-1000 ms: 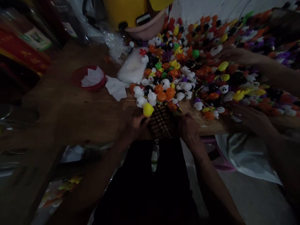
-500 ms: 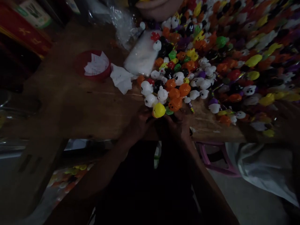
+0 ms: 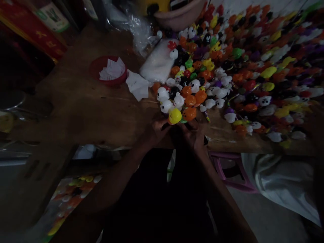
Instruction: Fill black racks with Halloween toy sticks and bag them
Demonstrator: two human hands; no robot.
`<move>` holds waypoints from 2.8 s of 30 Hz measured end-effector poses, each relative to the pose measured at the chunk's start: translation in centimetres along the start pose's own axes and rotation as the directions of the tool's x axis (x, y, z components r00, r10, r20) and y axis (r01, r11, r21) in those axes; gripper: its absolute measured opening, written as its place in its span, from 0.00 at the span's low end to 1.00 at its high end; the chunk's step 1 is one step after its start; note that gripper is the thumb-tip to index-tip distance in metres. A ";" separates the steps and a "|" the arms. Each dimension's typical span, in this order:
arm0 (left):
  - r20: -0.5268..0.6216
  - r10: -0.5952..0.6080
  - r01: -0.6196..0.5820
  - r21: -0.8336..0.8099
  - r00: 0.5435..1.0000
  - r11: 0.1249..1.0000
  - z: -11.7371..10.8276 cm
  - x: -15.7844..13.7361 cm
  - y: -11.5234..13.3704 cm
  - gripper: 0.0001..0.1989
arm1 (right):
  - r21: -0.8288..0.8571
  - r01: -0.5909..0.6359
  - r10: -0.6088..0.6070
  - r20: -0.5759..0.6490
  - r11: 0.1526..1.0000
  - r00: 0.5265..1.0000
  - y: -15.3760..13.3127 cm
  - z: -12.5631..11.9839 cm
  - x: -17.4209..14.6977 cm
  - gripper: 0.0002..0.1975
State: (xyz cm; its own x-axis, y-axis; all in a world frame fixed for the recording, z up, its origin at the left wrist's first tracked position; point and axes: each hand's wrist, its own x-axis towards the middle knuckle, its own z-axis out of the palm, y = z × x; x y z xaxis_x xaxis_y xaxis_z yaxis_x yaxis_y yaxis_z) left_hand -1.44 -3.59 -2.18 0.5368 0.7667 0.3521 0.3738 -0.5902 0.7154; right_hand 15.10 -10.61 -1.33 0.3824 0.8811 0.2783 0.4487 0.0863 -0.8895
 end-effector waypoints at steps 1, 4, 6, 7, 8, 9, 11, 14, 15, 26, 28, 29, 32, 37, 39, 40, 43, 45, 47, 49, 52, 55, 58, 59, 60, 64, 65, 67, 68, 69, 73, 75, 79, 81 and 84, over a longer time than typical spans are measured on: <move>-0.008 -0.001 0.001 0.014 1.000 1.000 0.1 0.0 0.0 0.09 | -0.041 -0.001 0.001 0.017 0.999 1.000 -0.1 -0.1 0.1 0.14; -0.053 0.041 -0.037 0.063 0.998 0.997 0.5 -0.2 -0.1 0.10 | -0.148 0.020 -0.017 0.023 0.989 1.000 -0.6 -0.7 0.2 0.13; -0.092 0.080 -0.072 0.083 0.993 0.994 0.7 -0.4 -0.1 0.11 | -0.193 0.079 -0.066 0.072 0.978 0.995 -0.9 -1.1 0.2 0.11; -0.110 0.090 -0.081 0.084 0.990 0.993 0.9 -0.4 -0.1 0.12 | -0.201 0.104 -0.088 0.091 0.974 0.992 -0.9 -1.2 0.1 0.10; -0.124 0.096 -0.086 0.079 0.988 0.993 1.0 -0.5 -0.1 0.12 | -0.201 0.119 -0.100 0.099 0.972 0.990 -0.9 -1.2 0.0 0.11; -0.133 0.098 -0.089 0.071 0.986 0.994 1.1 -0.5 -0.1 0.12 | -0.197 0.120 -0.102 0.096 0.973 0.990 -0.8 -1.2 -0.1 0.11; -0.133 0.106 -0.099 0.055 0.985 0.994 1.0 -0.7 0.1 0.10 | -0.186 0.116 -0.105 0.071 0.976 0.992 -0.6 -1.1 -0.3 0.11; -0.127 0.094 -0.088 0.056 0.987 0.995 0.7 -0.9 0.4 0.11 | -0.213 0.180 -0.176 0.039 0.960 0.984 -0.2 -0.9 -0.4 0.10; -0.121 0.071 -0.064 0.061 0.990 0.996 0.5 -1.0 0.5 0.12 | -0.236 0.212 -0.208 0.041 0.949 0.977 -0.1 -0.8 -0.3 0.10; -0.052 -0.047 0.058 0.214 0.997 0.975 -1.9 -2.5 2.6 0.09 | -0.284 0.249 -0.232 0.092 0.926 0.968 0.0 -0.4 -0.3 0.10; -0.137 -0.025 0.067 0.314 0.990 0.947 -3.6 -3.0 4.9 0.06 | -0.263 0.274 -0.255 0.106 0.925 0.961 0.2 -0.2 -0.2 0.11; -0.172 0.020 0.042 0.349 0.985 0.936 -4.4 -3.0 6.2 0.05 | -0.258 0.279 -0.259 0.111 0.925 0.960 0.3 -0.2 -0.2 0.11; -0.196 0.235 -0.148 0.378 0.952 0.914 -5.9 -1.8 9.2 0.07 | -0.254 0.245 -0.219 0.124 0.936 0.968 0.3 -0.2 -0.1 0.10; -0.085 0.426 -0.348 0.446 0.901 0.825 -4.8 1.2 9.1 0.11 | -0.204 0.237 -0.214 0.128 0.950 0.968 0.6 0.0 -0.2 0.09; -0.083 0.448 -0.357 0.483 0.890 0.799 -4.4 1.5 8.3 0.09 | -0.217 0.258 -0.237 0.116 0.941 0.964 0.8 0.3 -0.3 0.09; -0.085 0.459 -0.365 0.486 0.884 0.794 -4.3 1.5 8.0 0.09 | -0.238 0.264 -0.240 0.125 0.935 0.963 0.9 0.4 -0.3 0.08; -0.064 0.476 -0.387 0.493 0.877 0.779 -4.3 1.5 7.6 0.13 | -0.312 0.263 -0.212 0.190 0.913 0.959 1.0 0.6 -0.2 0.07; -0.054 0.503 -0.401 0.532 0.863 0.746 -4.2 1.7 7.7 0.15 | -0.327 0.258 -0.189 0.228 0.909 0.955 0.8 0.5 -0.1 0.06; -0.059 0.539 -0.417 0.565 0.841 0.712 -3.8 2.1 7.9 0.15 | -0.318 0.252 -0.172 0.258 0.914 0.951 0.3 0.4 0.1 0.06; -0.078 0.550 -0.409 0.584 0.832 0.701 -3.3 2.3 8.1 0.14 | -0.313 0.232 -0.149 0.267 0.921 0.952 -0.4 0.3 0.1 0.07; -0.104 0.524 -0.367 0.600 0.845 0.711 -2.5 2.2 8.6 0.12 | -0.298 0.241 -0.155 0.284 0.924 0.946 -1.3 -0.8 -0.3 0.07; -0.099 0.520 -0.364 0.604 0.849 0.709 -2.3 1.8 9.1 0.11 | -0.330 0.247 -0.173 0.239 0.911 0.956 -1.4 -4.8 -0.7 0.11; -0.085 0.478 -0.351 0.569 0.874 0.743 -2.5 1.5 9.4 0.12 | -0.550 0.064 -0.101 -0.038 0.833 0.994 -0.7 -11.2 0.4 0.14; -0.085 0.473 -0.354 0.551 0.877 0.755 -2.7 1.4 9.4 0.13 | -0.623 -0.029 -0.079 -0.145 0.782 0.986 -0.5 -13.3 1.3 0.14; -0.084 0.473 -0.360 0.538 0.877 0.762 -2.8 1.4 9.4 0.13 | -0.687 -0.103 -0.063 -0.212 0.720 0.975 -0.4 -15.1 2.4 0.13; -0.120 0.492 -0.347 0.567 0.862 0.747 -2.8 1.5 9.5 0.15 | -0.851 -0.230 0.092 -0.212 0.473 0.973 0.2 -17.6 8.1 0.11; -0.128 0.481 -0.333 0.571 0.867 0.751 -2.8 1.5 9.7 0.15 | -0.863 -0.221 0.131 -0.180 0.455 0.975 0.6 -17.2 9.4 0.10; -0.139 0.434 -0.296 0.546 0.890 0.784 -2.6 1.2 10.0 0.15 | -0.860 -0.211 0.186 -0.138 0.466 0.973 1.8 -16.2 11.3 0.06; -0.143 0.403 -0.277 0.521 0.904 0.807 -2.5 1.0 10.1 0.14 | -0.847 -0.218 0.196 -0.138 0.485 0.971 2.5 -15.7 11.9 0.07; -0.151 0.370 -0.254 0.494 0.917 0.832 -2.4 0.8 10.2 0.13 | -0.826 -0.226 0.189 -0.148 0.516 0.971 3.1 -15.4 12.3 0.10; -0.195 0.301 -0.202 0.407 0.934 0.891 -2.1 0.1 9.8 0.13 | -0.642 -0.051 -0.055 -0.144 0.765 0.988 2.4 -15.9 11.3 0.18; -0.221 0.297 -0.199 0.377 0.929 0.904 -2.0 -0.2 9.6 0.13 | -0.540 0.074 -0.161 -0.116 0.838 0.980 -0.9 -16.4 9.6 0.15; -0.250 0.302 -0.218 0.313 0.920 0.924 -1.7 -0.9 9.5 0.13 | -0.242 0.187 -0.231 -0.167 0.952 0.958 -8.8 -13.9 5.6 0.07; -0.256 0.288 -0.209 0.296 0.923 0.932 -1.5 -1.1 9.6 0.13 | -0.059 0.250 -0.255 -0.115 0.966 0.960 -10.6 -11.5 4.4 0.04; -0.282 0.297 -0.200 0.327 0.912 0.924 -1.1 -1.3 9.7 0.11 | 0.043 0.284 -0.285 0.034 0.958 0.958 -10.3 -8.4 4.1 0.05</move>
State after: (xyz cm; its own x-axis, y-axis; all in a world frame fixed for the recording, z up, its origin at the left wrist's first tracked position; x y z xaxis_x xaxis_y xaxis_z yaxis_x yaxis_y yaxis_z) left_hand 0.63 -10.02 4.99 0.3874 0.5952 0.7040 0.4853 -0.7809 0.3932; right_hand 18.82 -11.77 11.95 0.2106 0.8354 0.5077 0.5035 0.3525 -0.7888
